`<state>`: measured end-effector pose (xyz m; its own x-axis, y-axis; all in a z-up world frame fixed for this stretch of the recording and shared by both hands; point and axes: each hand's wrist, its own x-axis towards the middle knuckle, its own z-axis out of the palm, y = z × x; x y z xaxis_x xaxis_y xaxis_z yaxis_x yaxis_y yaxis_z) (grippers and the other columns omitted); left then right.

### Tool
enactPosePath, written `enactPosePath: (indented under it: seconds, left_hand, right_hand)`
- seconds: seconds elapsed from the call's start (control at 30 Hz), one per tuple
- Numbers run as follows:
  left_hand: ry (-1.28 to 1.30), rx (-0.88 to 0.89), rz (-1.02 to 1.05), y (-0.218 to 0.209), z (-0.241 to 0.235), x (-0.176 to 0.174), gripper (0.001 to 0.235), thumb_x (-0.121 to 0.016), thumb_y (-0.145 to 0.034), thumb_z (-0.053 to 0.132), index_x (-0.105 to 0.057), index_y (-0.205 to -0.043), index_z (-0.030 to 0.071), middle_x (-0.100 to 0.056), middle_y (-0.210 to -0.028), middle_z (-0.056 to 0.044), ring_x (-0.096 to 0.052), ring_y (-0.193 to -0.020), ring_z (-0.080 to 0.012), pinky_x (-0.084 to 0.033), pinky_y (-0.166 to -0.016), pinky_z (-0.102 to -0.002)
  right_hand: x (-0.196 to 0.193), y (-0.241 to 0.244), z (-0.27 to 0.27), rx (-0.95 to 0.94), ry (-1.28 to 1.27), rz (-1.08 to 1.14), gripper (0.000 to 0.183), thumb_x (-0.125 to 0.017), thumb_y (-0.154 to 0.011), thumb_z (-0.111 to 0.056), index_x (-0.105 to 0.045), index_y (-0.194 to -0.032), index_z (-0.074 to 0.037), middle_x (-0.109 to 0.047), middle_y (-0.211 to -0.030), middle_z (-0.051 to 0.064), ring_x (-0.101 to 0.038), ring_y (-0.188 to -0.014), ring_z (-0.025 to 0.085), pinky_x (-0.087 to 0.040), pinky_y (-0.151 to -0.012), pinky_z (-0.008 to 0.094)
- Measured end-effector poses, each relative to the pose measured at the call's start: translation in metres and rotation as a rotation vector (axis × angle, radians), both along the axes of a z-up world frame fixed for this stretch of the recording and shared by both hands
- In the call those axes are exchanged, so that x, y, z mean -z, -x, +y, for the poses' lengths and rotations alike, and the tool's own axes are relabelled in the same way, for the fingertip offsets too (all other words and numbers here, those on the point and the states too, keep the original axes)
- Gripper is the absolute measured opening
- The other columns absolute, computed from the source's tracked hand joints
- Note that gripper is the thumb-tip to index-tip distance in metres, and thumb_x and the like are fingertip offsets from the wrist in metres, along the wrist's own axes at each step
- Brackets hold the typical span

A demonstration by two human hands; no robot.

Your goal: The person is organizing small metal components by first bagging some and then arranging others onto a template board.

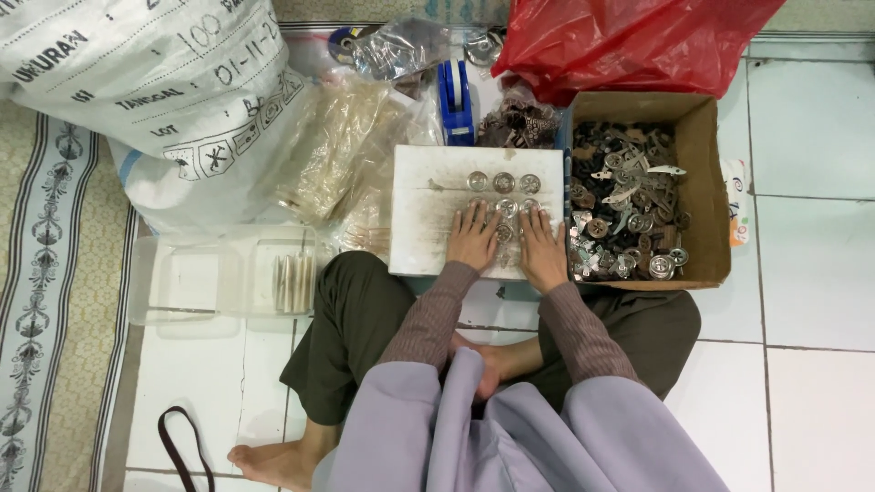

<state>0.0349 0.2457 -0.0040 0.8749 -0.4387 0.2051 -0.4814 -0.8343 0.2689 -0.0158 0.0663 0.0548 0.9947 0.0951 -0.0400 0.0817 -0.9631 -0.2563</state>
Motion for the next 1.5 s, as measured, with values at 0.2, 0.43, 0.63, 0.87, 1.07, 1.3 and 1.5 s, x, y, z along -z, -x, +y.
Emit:
enactPosePath:
  seconds: [0.2, 0.43, 0.63, 0.87, 1.07, 1.3, 1.5]
  left_hand:
    - [0.053, -0.013, -0.028, -0.001, -0.001, 0.009, 0.050, -0.037, -0.107, 0.042, -0.041, -0.156, 0.033, -0.038, -0.164, -0.008, -0.028, -0.154, -0.0312, -0.017, -0.125, -0.056]
    - [0.277, 0.032, -0.073, -0.004, -0.054, -0.030, 0.052, -0.045, -0.105, 0.039, -0.044, -0.154, 0.020, -0.022, -0.170, -0.013, -0.026, -0.152, -0.0394, -0.026, -0.120, -0.062]
    - [0.502, 0.217, 0.175, 0.001, -0.167, -0.068, 0.055, -0.056, -0.099, 0.024, -0.044, -0.151, 0.012, -0.039, -0.160, -0.024, -0.035, -0.149, -0.0454, -0.036, -0.117, -0.062]
    - [-0.005, 0.272, 0.486, 0.015, -0.232, -0.034, 0.064, -0.051, -0.100, 0.020, -0.029, -0.159, 0.012, -0.031, -0.165, -0.019, -0.024, -0.155, -0.0355, -0.024, -0.125, -0.056]
    - [-0.469, 0.298, 0.406, 0.015, -0.237, -0.005, 0.064, -0.046, -0.102, 0.024, -0.023, -0.160, 0.009, -0.029, -0.166, -0.018, -0.025, -0.154, -0.0351, -0.017, -0.123, -0.061]
    - [-0.241, 0.238, 0.189, 0.018, -0.242, 0.042, 0.045, -0.061, -0.091, 0.016, -0.054, -0.134, 0.004, -0.066, -0.121, -0.017, -0.063, -0.115, -0.0309, -0.041, -0.105, -0.051]
    - [0.037, 0.122, -0.039, 0.023, -0.222, -0.019, 0.032, -0.063, -0.090, 0.010, -0.061, -0.122, 0.009, -0.071, -0.091, -0.007, -0.072, -0.086, -0.0218, -0.052, -0.084, -0.036]
  right_hand:
    - [0.002, -0.001, -0.004, 0.017, -0.063, -0.025, 0.055, -0.036, -0.110, -0.025, -0.030, -0.164, -0.014, -0.027, -0.169, 0.019, -0.026, -0.154, 0.038, -0.015, -0.120, 0.068]
    - [-0.052, 0.001, -0.036, 0.149, -0.434, -0.055, 0.057, -0.052, -0.107, -0.028, -0.035, -0.160, -0.016, -0.015, -0.171, 0.019, -0.020, -0.155, 0.038, -0.024, -0.123, 0.060]
    - [-0.063, 0.007, -0.115, 0.366, -0.527, -0.155, 0.043, -0.056, -0.110, -0.026, -0.052, -0.148, -0.007, -0.040, -0.153, 0.024, -0.036, -0.145, 0.046, -0.041, -0.112, 0.059]
    - [0.023, 0.025, -0.182, 0.505, -0.445, 0.020, 0.040, -0.062, -0.104, -0.026, -0.060, -0.140, -0.007, -0.064, -0.130, 0.020, -0.061, -0.124, 0.037, -0.054, -0.102, 0.050]
    - [0.005, 0.019, -0.158, 0.533, -0.428, 0.225, 0.052, -0.058, -0.103, -0.024, -0.049, -0.151, -0.003, -0.053, -0.138, 0.027, -0.058, -0.128, 0.043, -0.055, -0.102, 0.052]
    - [-0.034, 0.019, -0.143, 0.565, -0.422, 0.306, 0.045, -0.061, -0.100, -0.015, -0.057, -0.144, -0.007, -0.046, -0.141, 0.029, -0.055, -0.129, 0.048, -0.054, -0.103, 0.057]
    - [-0.015, 0.020, -0.153, 0.549, -0.644, 0.061, 0.027, -0.067, -0.096, -0.005, -0.068, -0.123, -0.004, -0.059, -0.118, 0.025, -0.063, -0.114, 0.047, -0.055, -0.097, 0.057]
